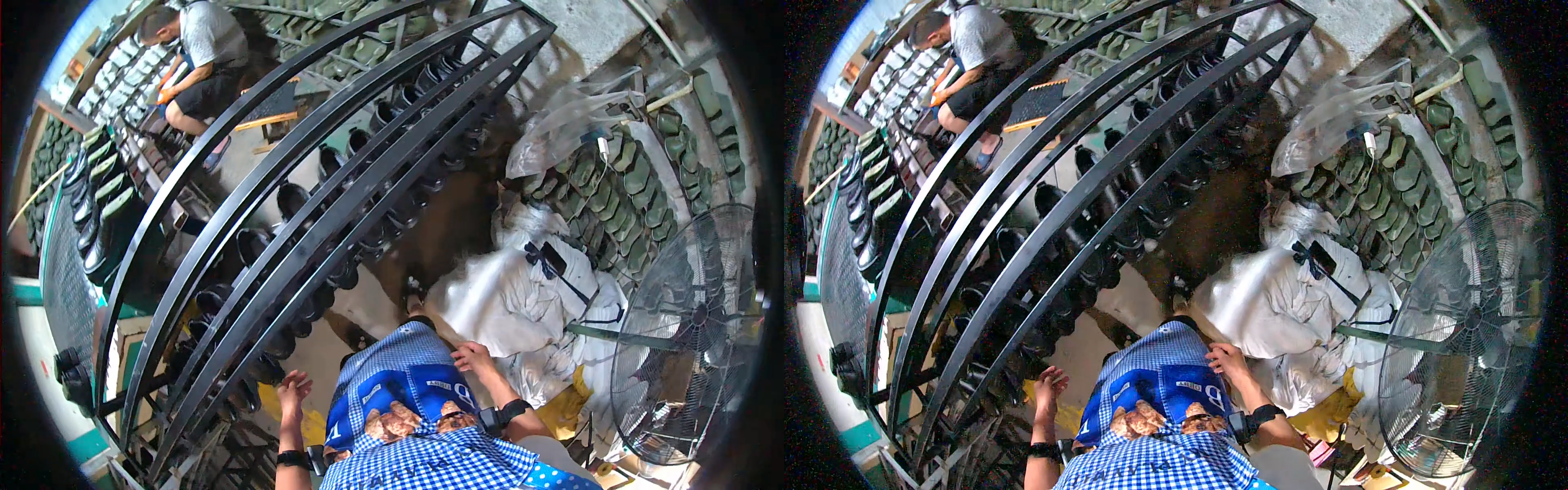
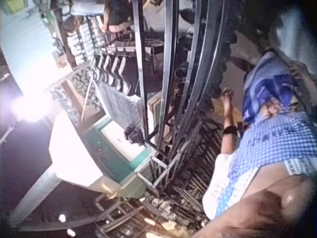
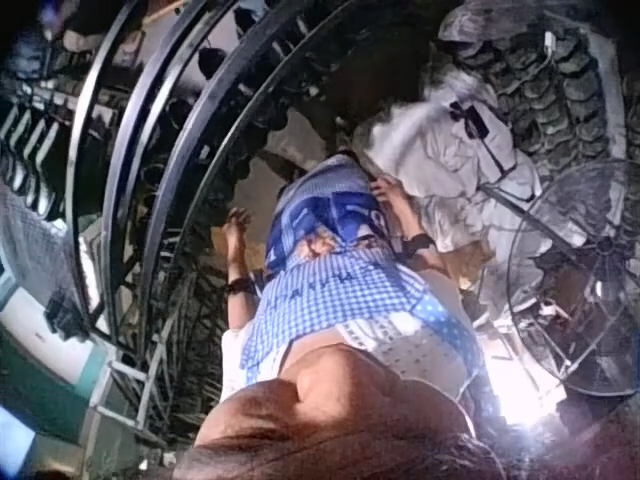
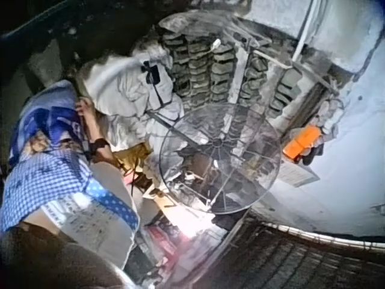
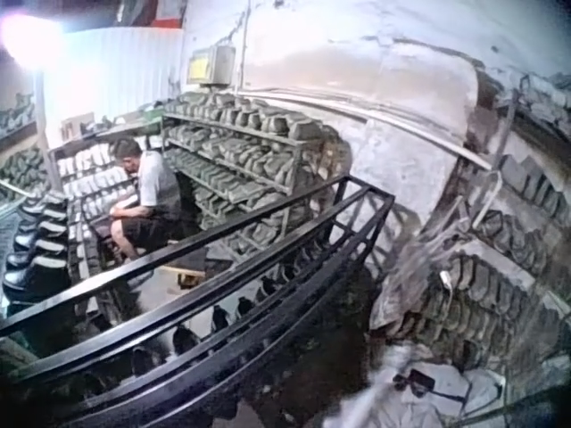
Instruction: Inspecting and arranging black shoes on a rack in a shoe manufacturing facility.
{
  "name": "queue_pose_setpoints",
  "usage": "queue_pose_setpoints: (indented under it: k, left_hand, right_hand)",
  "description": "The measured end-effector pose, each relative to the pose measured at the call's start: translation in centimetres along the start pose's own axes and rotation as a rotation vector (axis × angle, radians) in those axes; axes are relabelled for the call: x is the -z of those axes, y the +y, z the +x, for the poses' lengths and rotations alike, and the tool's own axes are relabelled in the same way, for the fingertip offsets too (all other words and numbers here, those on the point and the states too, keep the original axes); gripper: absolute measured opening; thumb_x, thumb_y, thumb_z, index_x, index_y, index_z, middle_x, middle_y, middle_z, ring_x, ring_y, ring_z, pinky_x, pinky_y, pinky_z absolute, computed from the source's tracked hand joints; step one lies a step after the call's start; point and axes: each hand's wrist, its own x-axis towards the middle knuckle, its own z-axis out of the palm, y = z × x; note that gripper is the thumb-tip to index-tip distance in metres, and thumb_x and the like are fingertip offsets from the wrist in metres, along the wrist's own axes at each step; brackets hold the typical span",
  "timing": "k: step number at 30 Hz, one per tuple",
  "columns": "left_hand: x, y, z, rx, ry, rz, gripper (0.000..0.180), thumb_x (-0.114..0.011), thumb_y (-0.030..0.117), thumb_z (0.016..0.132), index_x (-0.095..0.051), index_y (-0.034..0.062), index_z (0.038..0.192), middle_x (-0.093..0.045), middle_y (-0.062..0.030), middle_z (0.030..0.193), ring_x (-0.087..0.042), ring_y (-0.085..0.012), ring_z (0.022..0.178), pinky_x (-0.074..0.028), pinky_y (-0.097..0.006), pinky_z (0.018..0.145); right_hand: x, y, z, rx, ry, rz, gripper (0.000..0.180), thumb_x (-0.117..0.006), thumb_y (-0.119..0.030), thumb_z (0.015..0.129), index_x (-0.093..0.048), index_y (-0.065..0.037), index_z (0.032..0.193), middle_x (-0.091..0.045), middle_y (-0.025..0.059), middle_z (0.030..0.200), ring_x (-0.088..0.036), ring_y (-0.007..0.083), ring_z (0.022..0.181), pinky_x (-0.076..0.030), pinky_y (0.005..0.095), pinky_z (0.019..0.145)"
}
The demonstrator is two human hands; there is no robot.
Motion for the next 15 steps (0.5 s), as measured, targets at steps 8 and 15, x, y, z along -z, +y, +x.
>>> queue_pose_setpoints:
  k: [8,15]
  left_hand:
    - [-11.9,3.9,0.9,-0.088,-0.184,0.317,0.034,-0.042,0.016,0.090,-0.047,-0.0024,0.119,-0.061,-0.0142,0.105,-0.064,-0.0216,0.082,-0.049,-0.029,0.072]
    - [-26.3,5.6,5.5,-0.186,-0.417,0.541,0.028,-0.042,0.011,0.093,-0.049,-0.0006,0.117,-0.058,-0.0130,0.109,-0.061,-0.0212,0.093,-0.049,-0.029,0.075]
  right_hand:
    - [3.1,-6.2,8.2,0.207,-0.098,0.208,0.035,-0.051,-0.026,0.089,-0.051,-0.006,0.118,-0.065,0.0098,0.092,-0.060,0.0122,0.067,-0.049,0.0258,0.056]
    - [9.0,-19.0,20.8,0.307,0.103,0.454,0.035,-0.051,-0.024,0.089,-0.050,-0.008,0.120,-0.064,0.0087,0.096,-0.059,0.0121,0.065,-0.048,0.0256,0.054]
